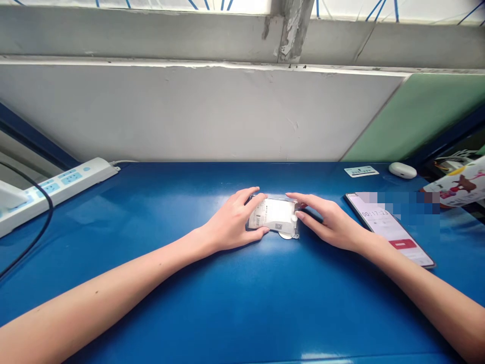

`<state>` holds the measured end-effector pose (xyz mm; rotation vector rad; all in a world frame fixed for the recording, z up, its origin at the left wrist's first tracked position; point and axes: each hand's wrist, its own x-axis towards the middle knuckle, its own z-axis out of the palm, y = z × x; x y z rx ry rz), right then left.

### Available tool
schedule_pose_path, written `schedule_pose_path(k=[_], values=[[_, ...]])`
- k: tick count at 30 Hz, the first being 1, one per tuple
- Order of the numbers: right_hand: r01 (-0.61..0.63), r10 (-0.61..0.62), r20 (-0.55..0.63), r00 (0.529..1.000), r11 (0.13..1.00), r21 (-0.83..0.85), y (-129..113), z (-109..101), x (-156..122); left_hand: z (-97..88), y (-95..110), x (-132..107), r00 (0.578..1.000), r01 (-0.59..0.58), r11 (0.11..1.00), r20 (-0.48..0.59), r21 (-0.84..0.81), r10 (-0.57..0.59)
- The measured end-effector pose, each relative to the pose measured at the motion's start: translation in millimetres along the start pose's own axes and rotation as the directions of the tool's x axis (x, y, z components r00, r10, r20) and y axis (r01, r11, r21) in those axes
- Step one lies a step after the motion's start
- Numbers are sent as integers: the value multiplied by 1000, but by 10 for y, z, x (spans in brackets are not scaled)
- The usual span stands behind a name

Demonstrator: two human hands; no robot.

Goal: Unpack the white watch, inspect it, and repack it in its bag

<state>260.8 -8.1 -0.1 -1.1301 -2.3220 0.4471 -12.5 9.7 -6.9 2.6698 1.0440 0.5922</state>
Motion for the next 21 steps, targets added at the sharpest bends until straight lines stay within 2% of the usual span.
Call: schedule_pose_path(k=[3, 9, 21], values=[[8, -5, 28, 1000, 995, -98, 26, -1, -10, 2, -7, 10, 1000, 11, 1000, -1, 17, -11], [8, 38, 196, 980, 974, -225, 41, -7, -23, -3, -7, 16, 995, 74, 997, 67, 37, -76], [-31, 92, 229, 969, 966, -256, 66, 9, -10, 11, -26, 14, 993, 97, 995, 64, 34, -99]])
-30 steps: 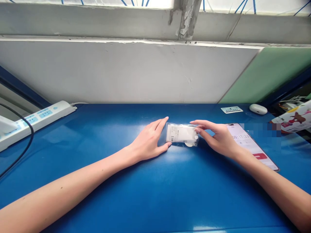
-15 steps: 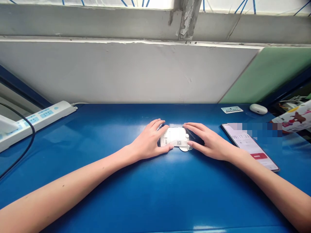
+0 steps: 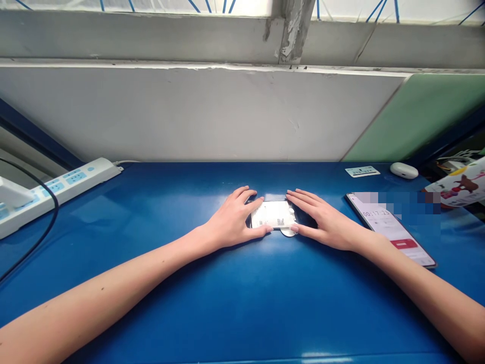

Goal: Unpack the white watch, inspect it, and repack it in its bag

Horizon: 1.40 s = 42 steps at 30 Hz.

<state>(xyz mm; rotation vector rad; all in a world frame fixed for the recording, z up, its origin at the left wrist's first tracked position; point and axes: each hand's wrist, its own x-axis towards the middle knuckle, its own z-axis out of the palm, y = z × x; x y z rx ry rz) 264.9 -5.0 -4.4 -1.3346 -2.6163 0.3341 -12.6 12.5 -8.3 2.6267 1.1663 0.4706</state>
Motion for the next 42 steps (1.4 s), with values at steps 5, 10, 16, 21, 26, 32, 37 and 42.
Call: schedule_pose_path(k=[5, 10, 16, 21, 26, 32, 37, 42], values=[[-7, 8, 12, 1000, 999, -37, 26, 12, -5, -7, -3, 0, 1000, 0, 1000, 6, -9, 0], [-38, 40, 18, 999, 995, -96, 39, 16, -5, -16, 2, -6, 1000, -1, 1000, 18, 7, 1], [-42, 46, 25, 999, 988, -151, 50, 12, -6, 10, -8, -7, 1000, -21, 999, 1, 43, 21], [-46, 50, 28, 998, 991, -128, 28, 14, -14, 18, -13, -5, 1000, -21, 998, -4, 54, 21], [-28, 28, -29, 999, 999, -26, -54, 20, -9, 18, -9, -3, 1000, -27, 999, -14, 43, 28], [-30, 33, -161, 986, 999, 19, -189, 122, 43, 20, -2, 0, 999, -35, 999, -42, 12, 35], [-140, 141, -260, 955, 990, 22, -273, 168, 58, 18, 5, -1, 998, -28, 1000, -49, 1, 28], [-123, 116, -250, 961, 992, -11, -268, 169, 52, 10, 7, 0, 999, -19, 1000, -33, 8, 19]])
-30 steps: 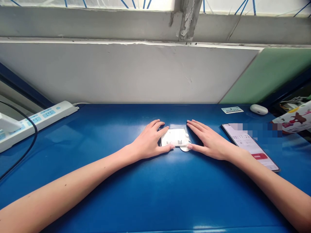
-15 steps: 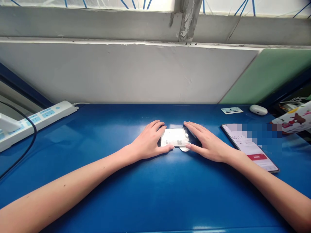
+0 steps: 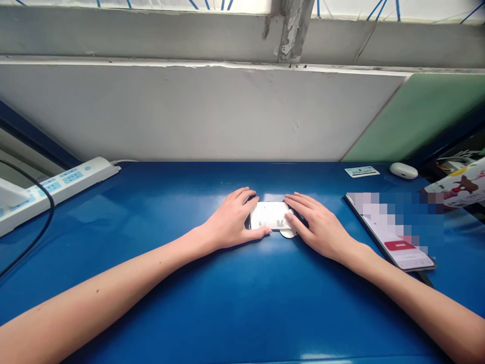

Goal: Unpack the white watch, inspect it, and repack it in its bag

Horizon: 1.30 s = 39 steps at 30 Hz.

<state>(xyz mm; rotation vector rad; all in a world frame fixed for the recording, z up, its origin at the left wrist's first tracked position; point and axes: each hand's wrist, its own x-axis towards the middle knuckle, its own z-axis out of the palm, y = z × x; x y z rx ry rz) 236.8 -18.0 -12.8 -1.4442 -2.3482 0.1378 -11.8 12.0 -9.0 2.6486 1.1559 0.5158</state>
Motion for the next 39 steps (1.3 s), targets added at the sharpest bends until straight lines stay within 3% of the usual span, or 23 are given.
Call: schedule_pose_path(k=[6, 15, 25, 34, 39], values=[[31, -29, 32, 999, 999, -39, 25, 9, -5, 5, -14, 3, 1000, -10, 1000, 0, 9, 10], [-22, 20, -11, 1000, 992, -124, -50, 40, -13, -6, 4, 0, 1000, -5, 999, -8, -41, 4], [22, -21, 10, 1000, 997, -67, -3, 56, -7, -1, 4, 1, 1000, -4, 1000, 2, -23, 4], [-25, 23, 20, 1000, 996, 85, -7, 46, 18, -3, 12, 2, 1000, -2, 999, -11, -49, 1], [10, -15, 35, 999, 991, 134, 11, 52, 33, 0, 19, 4, 1000, -11, 1000, 2, -2, 11]])
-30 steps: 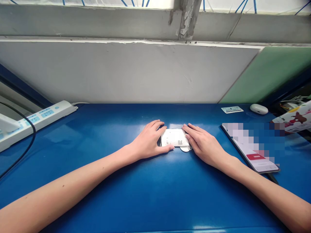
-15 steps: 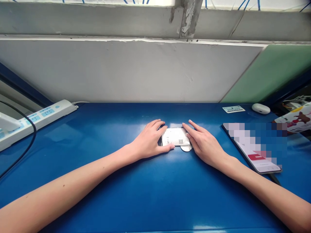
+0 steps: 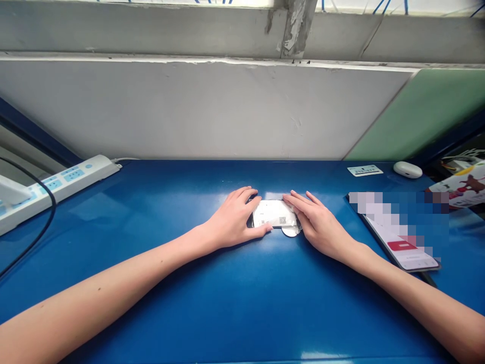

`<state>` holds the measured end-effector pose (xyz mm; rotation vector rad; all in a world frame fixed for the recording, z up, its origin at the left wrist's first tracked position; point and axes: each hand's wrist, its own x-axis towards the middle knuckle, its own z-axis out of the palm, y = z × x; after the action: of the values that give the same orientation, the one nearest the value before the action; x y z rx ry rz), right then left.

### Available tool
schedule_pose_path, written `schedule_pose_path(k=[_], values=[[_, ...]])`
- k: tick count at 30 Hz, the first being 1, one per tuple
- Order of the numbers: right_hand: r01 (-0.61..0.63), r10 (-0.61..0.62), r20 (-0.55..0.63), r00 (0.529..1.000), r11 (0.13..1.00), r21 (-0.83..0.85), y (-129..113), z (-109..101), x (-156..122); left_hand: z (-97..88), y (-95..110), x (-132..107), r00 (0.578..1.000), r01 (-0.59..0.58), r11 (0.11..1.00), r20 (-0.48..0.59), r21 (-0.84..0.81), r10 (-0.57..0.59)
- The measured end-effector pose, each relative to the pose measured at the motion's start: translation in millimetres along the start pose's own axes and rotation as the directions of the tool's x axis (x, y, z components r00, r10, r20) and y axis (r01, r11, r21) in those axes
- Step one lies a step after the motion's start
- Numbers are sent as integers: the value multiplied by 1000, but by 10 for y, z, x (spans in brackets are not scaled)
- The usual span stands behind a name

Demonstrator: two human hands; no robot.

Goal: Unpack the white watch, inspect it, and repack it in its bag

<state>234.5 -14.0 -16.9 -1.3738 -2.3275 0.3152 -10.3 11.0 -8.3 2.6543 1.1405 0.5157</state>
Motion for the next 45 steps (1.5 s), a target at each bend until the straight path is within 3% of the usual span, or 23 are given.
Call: schedule_pose_path(k=[23, 29, 35, 38, 45], values=[[-113, 128, -44, 991, 964, 242, 49, 31, 7, 2, -1, 1, 999, -41, 996, 9, 77, 40], [-12, 27, -119, 992, 991, 131, 42, 16, -29, 11, 7, 5, 999, -40, 996, -18, 75, 42], [94, -131, -248, 960, 983, -155, 159, -92, -36, 12, 13, 8, 999, -32, 996, -21, 80, 33], [135, -180, -222, 958, 970, -203, 228, -116, -17, 17, 4, 8, 999, -38, 997, -30, 68, 40], [228, -233, -93, 968, 972, -64, 222, -108, -21, -1, 2, -8, 998, -57, 997, -20, 44, 58]])
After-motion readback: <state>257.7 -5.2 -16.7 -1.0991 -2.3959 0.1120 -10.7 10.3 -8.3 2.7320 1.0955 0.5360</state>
